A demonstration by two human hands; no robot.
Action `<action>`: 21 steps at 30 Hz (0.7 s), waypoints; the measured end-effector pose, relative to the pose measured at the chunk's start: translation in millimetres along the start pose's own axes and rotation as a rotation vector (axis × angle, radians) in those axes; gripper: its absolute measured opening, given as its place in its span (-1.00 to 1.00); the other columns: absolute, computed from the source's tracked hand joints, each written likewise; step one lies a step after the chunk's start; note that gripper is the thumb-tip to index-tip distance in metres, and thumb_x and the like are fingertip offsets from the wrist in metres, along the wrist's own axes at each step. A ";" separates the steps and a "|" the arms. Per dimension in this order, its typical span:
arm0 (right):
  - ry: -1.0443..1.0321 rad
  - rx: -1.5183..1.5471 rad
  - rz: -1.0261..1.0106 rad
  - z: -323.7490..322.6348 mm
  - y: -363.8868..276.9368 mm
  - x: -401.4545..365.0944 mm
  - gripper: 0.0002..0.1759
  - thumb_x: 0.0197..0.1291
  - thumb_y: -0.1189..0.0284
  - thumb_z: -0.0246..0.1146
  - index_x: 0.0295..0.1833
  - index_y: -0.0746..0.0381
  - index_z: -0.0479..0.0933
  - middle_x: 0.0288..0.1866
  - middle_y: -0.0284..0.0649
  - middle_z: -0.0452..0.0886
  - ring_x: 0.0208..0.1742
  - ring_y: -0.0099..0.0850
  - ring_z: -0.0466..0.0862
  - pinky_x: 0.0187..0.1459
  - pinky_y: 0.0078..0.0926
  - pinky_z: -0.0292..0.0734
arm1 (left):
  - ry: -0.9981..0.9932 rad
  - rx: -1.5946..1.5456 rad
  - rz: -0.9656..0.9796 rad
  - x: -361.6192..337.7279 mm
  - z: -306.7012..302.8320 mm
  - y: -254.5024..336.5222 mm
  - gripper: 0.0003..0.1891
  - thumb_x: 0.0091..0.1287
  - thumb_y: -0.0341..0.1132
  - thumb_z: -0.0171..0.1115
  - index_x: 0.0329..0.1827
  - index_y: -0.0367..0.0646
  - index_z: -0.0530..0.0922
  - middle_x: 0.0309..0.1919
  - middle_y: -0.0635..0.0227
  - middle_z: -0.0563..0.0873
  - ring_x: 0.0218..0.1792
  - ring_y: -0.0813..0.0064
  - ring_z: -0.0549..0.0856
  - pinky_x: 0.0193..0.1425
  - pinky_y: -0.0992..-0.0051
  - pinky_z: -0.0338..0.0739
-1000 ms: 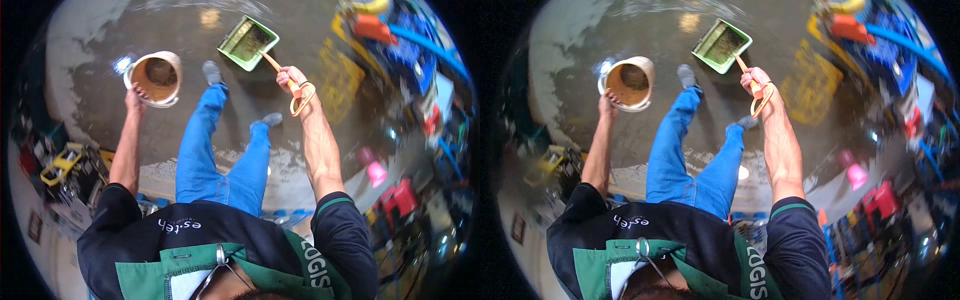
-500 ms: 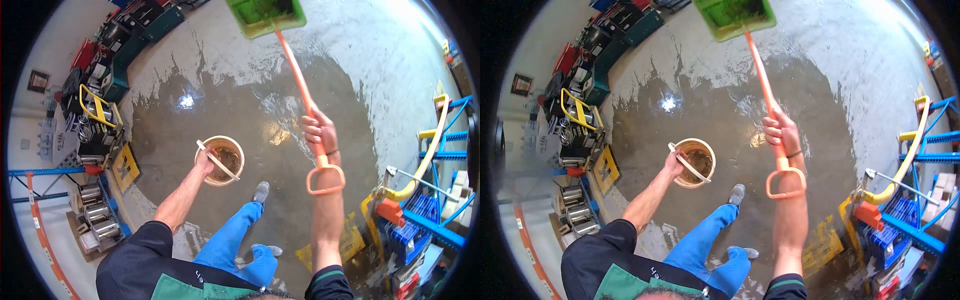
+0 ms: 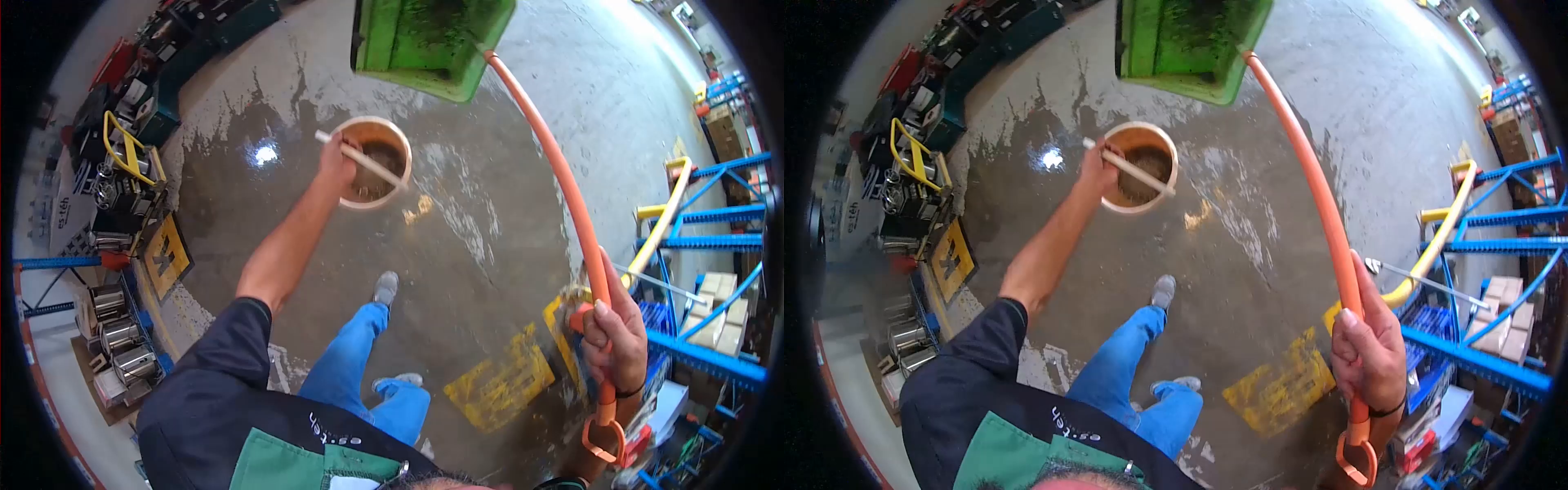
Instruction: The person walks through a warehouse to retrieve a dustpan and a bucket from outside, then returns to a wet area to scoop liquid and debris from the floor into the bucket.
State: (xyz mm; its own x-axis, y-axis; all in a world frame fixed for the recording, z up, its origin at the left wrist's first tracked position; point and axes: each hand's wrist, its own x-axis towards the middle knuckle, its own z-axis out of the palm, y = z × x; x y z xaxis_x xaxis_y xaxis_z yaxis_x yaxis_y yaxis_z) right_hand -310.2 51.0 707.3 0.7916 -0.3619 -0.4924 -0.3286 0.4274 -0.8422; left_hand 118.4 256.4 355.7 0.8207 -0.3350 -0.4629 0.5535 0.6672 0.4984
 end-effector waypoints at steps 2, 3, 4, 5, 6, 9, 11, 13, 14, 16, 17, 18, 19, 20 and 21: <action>0.092 -0.041 0.008 1.1 16.1 -42.8 -0.25 0.26 0.57 0.05 0.53 0.24 -0.07 -0.13 -0.26 0.56 -0.64 -0.80 0.22 -0.70 -0.88 0.11 | 0.000 0.039 0.019 -5.0 23.4 -14.6 -0.85 0.39 -0.34 0.03 -0.36 -0.16 0.37 -0.49 0.32 0.44 -0.45 0.39 0.48 -0.24 0.37 0.51; 0.116 -0.084 0.030 -0.3 26.1 -63.5 -0.26 0.26 0.60 0.03 0.53 0.24 -0.06 -0.28 -0.36 0.45 -0.65 -0.80 0.20 -0.68 -0.84 0.10 | 0.018 0.069 0.044 -8.4 32.8 -24.5 -0.85 0.39 -0.34 0.03 -0.36 -0.16 0.37 -0.49 0.31 0.44 -0.44 0.38 0.48 -0.23 0.38 0.52; 0.138 -0.126 0.054 -1.8 36.2 -84.1 -0.27 0.26 0.62 0.01 0.53 0.23 -0.05 -0.42 -0.45 0.35 -0.66 -0.79 0.19 -0.67 -0.81 0.09 | -0.001 0.053 0.027 -3.7 36.1 -33.7 -0.86 0.38 -0.35 0.03 -0.36 -0.17 0.37 -0.49 0.32 0.44 -0.44 0.37 0.48 -0.23 0.36 0.52; 0.159 -0.168 0.078 -3.3 46.1 -104.9 -0.27 0.27 0.64 0.00 0.53 0.23 -0.04 -0.57 -0.55 0.25 -0.67 -0.78 0.18 -0.65 -0.77 0.08 | -0.022 0.038 0.013 3.8 36.9 -39.9 -0.87 0.37 -0.36 0.02 -0.36 -0.17 0.38 -0.48 0.32 0.44 -0.43 0.37 0.48 -0.22 0.35 0.52; 0.181 -0.266 0.064 -4.4 60.6 -123.3 -0.27 0.25 0.66 0.00 0.53 0.21 -0.02 -0.54 -0.54 0.29 -0.65 -0.78 0.18 -0.62 -0.78 0.09 | -0.041 0.024 -0.001 3.1 34.7 -47.4 -0.88 0.36 -0.37 0.02 -0.36 -0.17 0.38 -0.48 0.32 0.44 -0.42 0.36 0.48 -0.22 0.33 0.52; 0.197 -0.640 -0.064 -12.1 117.9 -176.0 -0.25 0.18 0.68 0.04 0.51 0.23 0.04 -0.35 -0.33 0.51 -0.59 -0.62 0.33 -0.51 -0.68 0.25 | -0.057 0.077 -0.048 -51.5 48.2 -67.6 -0.87 0.34 -0.35 0.03 -0.40 -0.10 0.36 -0.56 0.33 0.42 -0.52 0.37 0.45 -0.33 0.30 0.44; 0.210 -0.855 -0.247 -13.1 156.7 -210.3 -0.25 0.13 0.69 0.07 0.49 0.26 0.07 -0.25 -0.08 0.61 -0.57 -0.31 0.53 -0.44 -0.50 0.41 | -0.168 0.050 -0.074 -64.2 29.3 -79.0 -0.89 0.36 -0.32 0.03 -0.30 -0.15 0.42 -0.43 0.31 0.49 -0.36 0.37 0.52 -0.15 0.32 0.54; 0.225 -0.906 -0.345 -24.3 203.3 -242.7 -0.24 0.10 0.70 0.10 0.47 0.25 0.10 -0.19 0.08 0.59 -0.40 -0.08 0.63 -0.31 -0.35 0.51 | -0.359 0.037 -0.001 -87.7 22.1 -86.9 -0.84 0.36 -0.28 0.05 -0.15 -0.15 0.49 -0.26 0.28 0.61 -0.21 0.32 0.60 -0.02 0.31 0.56; 0.249 -0.948 -0.444 -30.2 232.3 -257.4 -0.23 0.11 0.69 0.12 0.47 0.24 0.10 -0.19 0.08 0.60 -0.38 -0.07 0.63 -0.30 -0.33 0.52 | -0.414 0.046 -0.006 -107.3 17.0 -92.6 -0.83 0.35 -0.26 0.06 -0.12 -0.14 0.49 -0.23 0.27 0.61 -0.18 0.31 0.59 0.01 0.30 0.55; 0.291 -0.978 -0.511 -37.3 281.9 -298.4 -0.23 0.12 0.66 0.16 0.47 0.21 0.11 -0.19 0.08 0.60 -0.36 -0.05 0.64 -0.27 -0.30 0.53 | -0.444 0.090 -0.072 -155.1 -2.8 -103.8 -0.79 0.34 -0.23 0.07 -0.07 -0.13 0.49 -0.18 0.26 0.62 -0.12 0.29 0.59 0.07 0.29 0.52; 0.307 -0.974 -0.492 -41.7 302.2 -318.8 -0.23 0.13 0.65 0.19 0.47 0.19 0.12 -0.20 0.09 0.61 -0.35 -0.05 0.64 -0.27 -0.29 0.54 | -0.444 0.107 -0.115 -180.1 -13.6 -112.1 -0.77 0.34 -0.22 0.07 -0.05 -0.12 0.49 -0.15 0.26 0.62 -0.10 0.28 0.58 0.10 0.28 0.51; 0.331 -0.971 -0.491 -44.8 321.0 -338.6 -0.23 0.14 0.63 0.21 0.47 0.18 0.13 -0.20 0.09 0.61 -0.34 -0.04 0.65 -0.26 -0.28 0.54 | -0.446 0.131 -0.156 -202.7 -21.4 -119.5 -0.75 0.33 -0.20 0.07 -0.03 -0.11 0.49 -0.13 0.25 0.62 -0.07 0.28 0.58 0.13 0.28 0.50; 0.346 -0.943 -0.451 -47.8 339.8 -360.5 -0.24 0.14 0.62 0.22 0.47 0.16 0.14 -0.20 0.09 0.61 -0.34 -0.04 0.65 -0.26 -0.28 0.54 | -0.441 0.156 -0.193 -224.5 -31.7 -126.8 -0.73 0.33 -0.19 0.08 0.00 -0.11 0.49 -0.10 0.25 0.62 -0.04 0.27 0.58 0.17 0.27 0.48; 0.358 -0.916 -0.417 -51.7 359.0 -382.4 -0.24 0.15 0.61 0.23 0.47 0.15 0.15 -0.20 0.09 0.61 -0.34 -0.04 0.65 -0.27 -0.29 0.54 | -0.432 0.181 -0.231 -244.4 -43.0 -134.7 -0.71 0.32 -0.18 0.08 0.02 -0.10 0.48 -0.07 0.24 0.62 -0.01 0.26 0.57 0.20 0.26 0.47; 0.373 -0.889 -0.390 -52.2 376.0 -401.9 -0.24 0.15 0.60 0.25 0.47 0.13 0.16 -0.20 0.08 0.61 -0.34 -0.04 0.65 -0.27 -0.29 0.54 | -0.422 0.213 -0.263 -264.4 -55.3 -140.1 -0.69 0.32 -0.16 0.09 0.05 -0.09 0.48 -0.05 0.24 0.62 0.02 0.25 0.57 0.23 0.26 0.46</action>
State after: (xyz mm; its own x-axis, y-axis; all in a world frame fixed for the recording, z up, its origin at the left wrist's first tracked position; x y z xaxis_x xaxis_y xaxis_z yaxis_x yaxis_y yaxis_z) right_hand -778.8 313.9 577.0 0.7645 -0.6419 -0.0597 -0.4650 -0.4850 -0.7407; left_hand -184.0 288.3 367.7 0.6118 -0.7401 -0.2793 0.7287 0.3898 0.5631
